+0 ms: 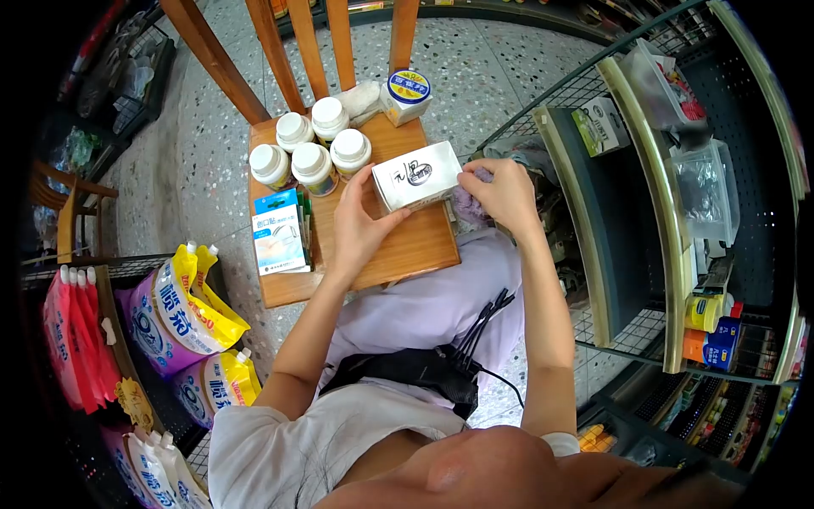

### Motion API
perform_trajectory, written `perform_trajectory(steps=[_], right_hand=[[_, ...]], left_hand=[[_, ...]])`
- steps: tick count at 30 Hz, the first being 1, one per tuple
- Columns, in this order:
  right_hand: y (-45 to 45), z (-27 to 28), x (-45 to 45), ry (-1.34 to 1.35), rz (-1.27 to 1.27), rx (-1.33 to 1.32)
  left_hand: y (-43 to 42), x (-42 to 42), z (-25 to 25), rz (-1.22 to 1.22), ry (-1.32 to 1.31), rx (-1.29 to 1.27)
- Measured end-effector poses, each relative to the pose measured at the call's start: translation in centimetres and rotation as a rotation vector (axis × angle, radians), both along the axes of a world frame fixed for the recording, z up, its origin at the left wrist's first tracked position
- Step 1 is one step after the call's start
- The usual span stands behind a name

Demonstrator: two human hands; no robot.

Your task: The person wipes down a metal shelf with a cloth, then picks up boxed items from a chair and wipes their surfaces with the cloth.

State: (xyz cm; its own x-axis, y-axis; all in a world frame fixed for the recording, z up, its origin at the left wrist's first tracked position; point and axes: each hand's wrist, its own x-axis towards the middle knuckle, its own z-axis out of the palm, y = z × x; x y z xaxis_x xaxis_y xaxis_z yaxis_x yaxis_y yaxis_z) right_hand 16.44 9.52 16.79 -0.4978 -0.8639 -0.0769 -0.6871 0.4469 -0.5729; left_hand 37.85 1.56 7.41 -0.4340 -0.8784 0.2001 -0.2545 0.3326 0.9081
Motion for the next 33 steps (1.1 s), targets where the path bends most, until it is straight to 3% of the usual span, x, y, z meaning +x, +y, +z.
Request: perform_trajectory(steps=[9, 21, 25, 33], right_hand=[[-0.1, -0.7, 0.0, -0.010, -0.003, -0.069], [-0.7, -1.9, -1.1, -0.422, -0.043, -0.163], [-1.2, -1.5, -1.7, -0.616, -0.147, -0.037], [-2.4, -0.8, -2.7, -0.752, -0.143, 0.101]], left_hand=[[0.6, -0.5, -0.2, 0.070, 0.019, -0.027], [1.1, -0.3, 1.3, 0.083, 0.003, -0.044], [1.4, -0.4, 1.6, 0.054, -0.008, -0.035], [0.5, 0.3, 1.7, -0.047, -0.002, -0.020]])
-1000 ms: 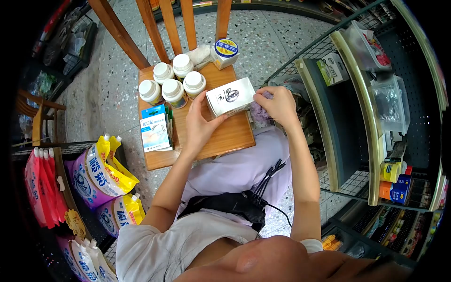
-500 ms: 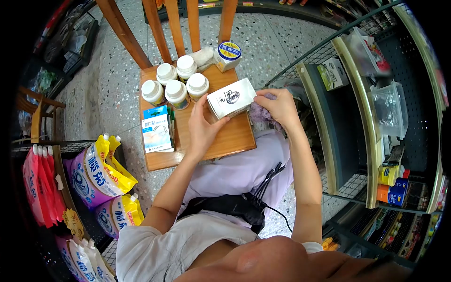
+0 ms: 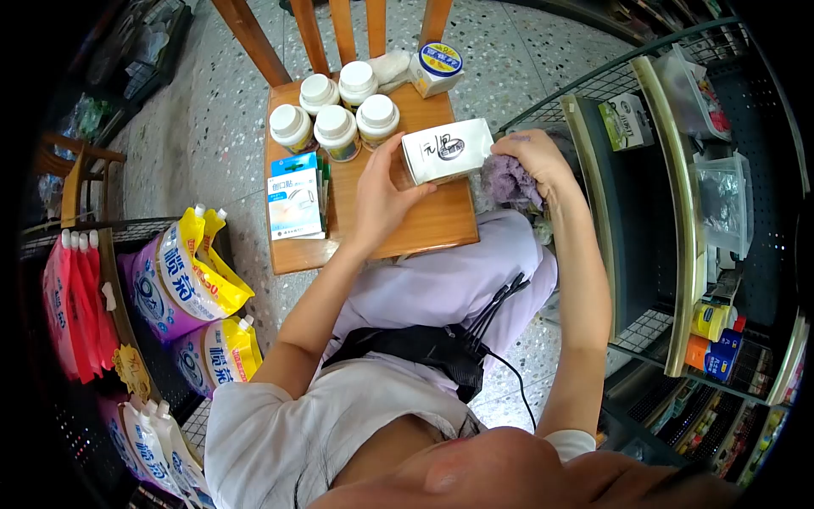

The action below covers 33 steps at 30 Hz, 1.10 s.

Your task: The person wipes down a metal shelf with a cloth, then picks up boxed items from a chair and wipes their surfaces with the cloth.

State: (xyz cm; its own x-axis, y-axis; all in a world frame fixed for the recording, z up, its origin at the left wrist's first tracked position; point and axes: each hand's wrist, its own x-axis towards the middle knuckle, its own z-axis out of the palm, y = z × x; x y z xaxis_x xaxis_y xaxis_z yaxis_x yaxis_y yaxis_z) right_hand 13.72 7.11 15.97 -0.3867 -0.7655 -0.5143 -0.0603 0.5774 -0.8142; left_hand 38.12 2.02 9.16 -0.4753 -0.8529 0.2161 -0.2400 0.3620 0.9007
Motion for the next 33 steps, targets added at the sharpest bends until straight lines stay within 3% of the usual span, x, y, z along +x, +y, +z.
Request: perform_trajectory(steps=[11, 21, 24, 30, 33], right_hand=[[0.4, -0.4, 0.0, -0.252, -0.131, 0.028], [1.3, -0.9, 0.4, -0.222, -0.145, -0.022], [1.7, -1.2, 0.6, -0.216, -0.148, -0.040], [2.9, -1.6, 2.1, -0.148, -0.158, -0.134], [3.4, -2.3, 2.6, -0.086, -0.151, -0.183]], left_hand=[[-0.8, 0.0, -0.1, -0.050, -0.025, 0.020], [-0.2, 0.9, 1.4, 0.055, -0.076, -0.116], [0.1, 1.6, 3.3, 0.057, -0.093, 0.072], [-0.4, 1.8, 4.3, 0.013, -0.181, 0.112], [-1.5, 1.8, 4.9, -0.100, -0.180, 0.391]])
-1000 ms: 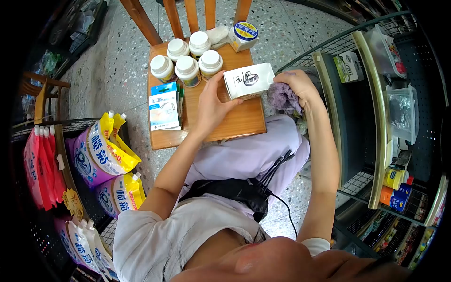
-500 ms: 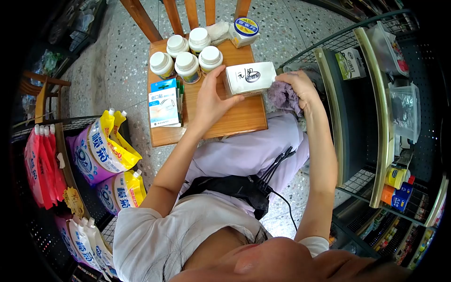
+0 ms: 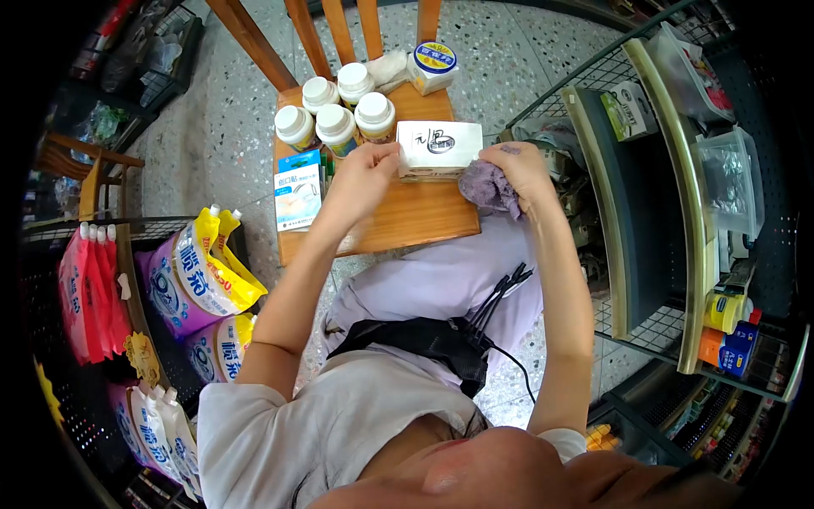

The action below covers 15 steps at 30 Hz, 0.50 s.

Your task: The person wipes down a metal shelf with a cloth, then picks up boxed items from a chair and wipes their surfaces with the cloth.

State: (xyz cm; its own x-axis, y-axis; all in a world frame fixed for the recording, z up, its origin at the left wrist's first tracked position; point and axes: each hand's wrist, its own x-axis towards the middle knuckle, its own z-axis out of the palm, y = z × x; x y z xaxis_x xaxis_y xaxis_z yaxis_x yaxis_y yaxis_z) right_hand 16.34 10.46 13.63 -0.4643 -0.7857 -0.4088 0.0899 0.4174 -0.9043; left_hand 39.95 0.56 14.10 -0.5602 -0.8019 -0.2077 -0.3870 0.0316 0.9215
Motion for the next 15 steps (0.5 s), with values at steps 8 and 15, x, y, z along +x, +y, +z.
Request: perform_trajectory(steps=[8, 15], right_hand=[[0.7, -1.6, 0.7, 0.021, -0.016, -0.100], [0.6, -2.6, 0.8, 0.136, -0.056, -0.126]], left_hand=[[-0.8, -1.4, 3.0, -0.048, -0.161, 0.279], [-1.1, -2.1, 2.7, 0.025, -0.228, 0.307]])
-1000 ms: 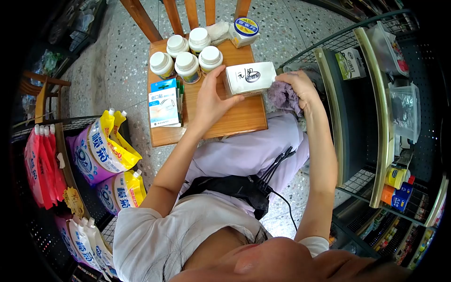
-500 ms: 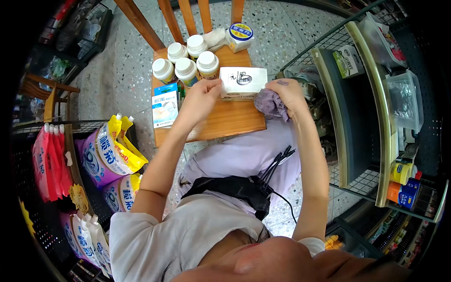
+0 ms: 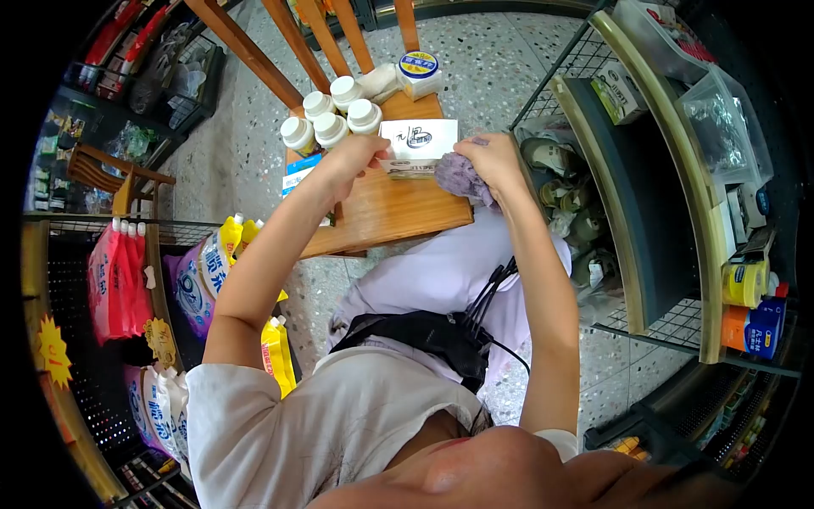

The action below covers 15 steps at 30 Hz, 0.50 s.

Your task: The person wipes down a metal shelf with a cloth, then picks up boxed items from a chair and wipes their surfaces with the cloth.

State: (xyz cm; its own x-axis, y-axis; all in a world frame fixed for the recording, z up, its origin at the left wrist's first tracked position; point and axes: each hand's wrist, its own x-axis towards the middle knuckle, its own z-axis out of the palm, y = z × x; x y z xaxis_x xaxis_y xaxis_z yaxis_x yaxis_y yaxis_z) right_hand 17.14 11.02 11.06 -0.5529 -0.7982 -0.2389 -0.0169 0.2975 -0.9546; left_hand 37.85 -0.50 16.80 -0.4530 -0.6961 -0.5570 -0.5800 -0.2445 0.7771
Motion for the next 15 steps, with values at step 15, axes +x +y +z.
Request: perform_trajectory(steps=[15], right_hand=[[-0.1, -0.5, -0.4, 0.026, 0.044, -0.019]], left_hand=[[-2.9, 0.4, -2.4, 0.179, -0.003, 0.143]])
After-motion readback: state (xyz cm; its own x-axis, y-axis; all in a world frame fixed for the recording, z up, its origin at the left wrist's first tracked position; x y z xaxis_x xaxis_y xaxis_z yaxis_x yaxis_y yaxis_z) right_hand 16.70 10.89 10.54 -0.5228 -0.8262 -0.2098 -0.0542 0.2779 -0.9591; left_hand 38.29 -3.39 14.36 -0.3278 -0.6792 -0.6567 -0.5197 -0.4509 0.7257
